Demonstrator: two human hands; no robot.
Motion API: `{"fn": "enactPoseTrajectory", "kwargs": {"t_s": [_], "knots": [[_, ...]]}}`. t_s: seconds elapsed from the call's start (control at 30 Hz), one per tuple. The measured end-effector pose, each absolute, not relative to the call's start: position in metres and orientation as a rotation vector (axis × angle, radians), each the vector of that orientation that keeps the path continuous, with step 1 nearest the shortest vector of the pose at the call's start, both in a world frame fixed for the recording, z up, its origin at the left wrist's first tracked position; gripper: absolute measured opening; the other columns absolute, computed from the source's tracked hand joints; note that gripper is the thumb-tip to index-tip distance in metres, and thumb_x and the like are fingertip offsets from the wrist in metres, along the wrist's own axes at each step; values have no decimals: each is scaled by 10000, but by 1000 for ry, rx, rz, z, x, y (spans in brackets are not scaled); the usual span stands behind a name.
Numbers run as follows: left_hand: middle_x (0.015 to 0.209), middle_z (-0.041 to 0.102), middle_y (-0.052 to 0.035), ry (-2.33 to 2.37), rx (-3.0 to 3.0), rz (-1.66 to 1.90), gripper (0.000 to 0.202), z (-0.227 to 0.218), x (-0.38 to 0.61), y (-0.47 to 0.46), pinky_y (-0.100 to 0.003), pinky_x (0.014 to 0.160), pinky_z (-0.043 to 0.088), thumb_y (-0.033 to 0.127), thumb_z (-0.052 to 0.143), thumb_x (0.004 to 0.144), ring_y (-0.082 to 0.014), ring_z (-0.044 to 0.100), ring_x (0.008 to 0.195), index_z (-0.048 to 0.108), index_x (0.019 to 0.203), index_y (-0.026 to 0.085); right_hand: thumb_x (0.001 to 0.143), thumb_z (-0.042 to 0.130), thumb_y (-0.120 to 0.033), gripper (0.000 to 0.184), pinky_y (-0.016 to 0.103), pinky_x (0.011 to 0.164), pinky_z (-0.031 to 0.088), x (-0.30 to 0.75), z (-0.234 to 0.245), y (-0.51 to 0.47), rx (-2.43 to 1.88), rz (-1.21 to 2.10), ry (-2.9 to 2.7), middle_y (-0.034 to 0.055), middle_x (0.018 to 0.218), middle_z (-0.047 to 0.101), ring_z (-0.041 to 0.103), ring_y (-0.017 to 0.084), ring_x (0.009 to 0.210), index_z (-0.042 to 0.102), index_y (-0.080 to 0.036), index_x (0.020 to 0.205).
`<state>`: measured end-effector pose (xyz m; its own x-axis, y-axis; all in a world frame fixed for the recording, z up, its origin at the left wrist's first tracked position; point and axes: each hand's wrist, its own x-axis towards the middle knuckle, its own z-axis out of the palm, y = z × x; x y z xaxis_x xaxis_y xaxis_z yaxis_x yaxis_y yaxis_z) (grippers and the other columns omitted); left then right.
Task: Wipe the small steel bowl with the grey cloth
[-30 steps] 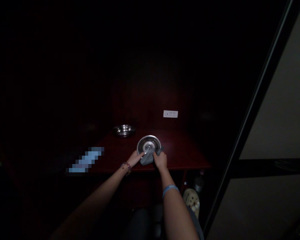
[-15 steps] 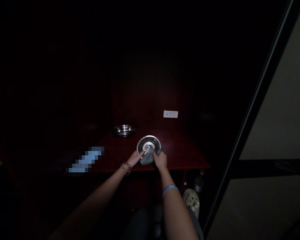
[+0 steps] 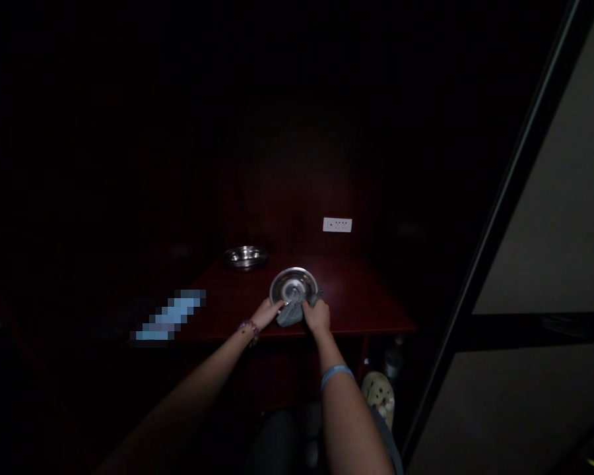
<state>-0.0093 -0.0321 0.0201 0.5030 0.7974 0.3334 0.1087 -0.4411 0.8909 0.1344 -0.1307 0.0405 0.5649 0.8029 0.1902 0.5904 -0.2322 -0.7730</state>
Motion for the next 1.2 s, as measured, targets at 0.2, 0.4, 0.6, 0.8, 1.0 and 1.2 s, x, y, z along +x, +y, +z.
{"fn": "enactPoseTrajectory", "kwargs": {"t_s": [0.2,0.4,0.6,0.8,1.0,1.2], "knots": [[980,713,-81,788,1860,989,318,19,-8,-30,-295,827,503,301,524,746,-212,653,919,667,963,119,833,554,-364,329,229,783,471,134,40,-130,-1937,299,-1122,134,1002,699,647,214,971,682,-121,1015],[1015,707,-88,785,1850,1015,309,18,-8,-29,-291,855,494,261,520,752,-207,649,949,663,981,111,830,557,-354,303,231,779,474,134,38,-130,-1917,286,-1131,120,983,705,654,209,943,690,-133,989],[1031,706,-110,812,1809,1057,326,21,-8,-33,-299,891,482,278,576,758,-222,644,985,660,1018,101,828,559,-350,301,224,776,474,135,38,-129,-1920,280,-1134,114,977,706,655,204,936,689,-138,998],[1054,700,-115,769,1816,1075,346,19,-8,-32,-305,911,478,277,620,740,-224,647,995,659,1032,97,837,542,-362,328,231,781,474,134,40,-130,-1938,290,-1140,125,985,702,653,213,951,681,-125,1017],[1051,702,-104,780,1830,1084,308,16,-8,-29,-293,906,483,195,602,734,-204,649,985,660,1022,103,837,544,-380,342,232,772,477,133,41,-131,-1974,275,-1137,143,982,700,654,222,952,685,-111,994],[1013,715,-94,812,1830,1083,277,19,-8,-31,-296,889,493,171,585,738,-202,659,960,669,995,109,837,548,-375,319,217,757,480,134,39,-129,-1960,264,-1143,126,964,707,661,204,929,690,-128,981]]}}
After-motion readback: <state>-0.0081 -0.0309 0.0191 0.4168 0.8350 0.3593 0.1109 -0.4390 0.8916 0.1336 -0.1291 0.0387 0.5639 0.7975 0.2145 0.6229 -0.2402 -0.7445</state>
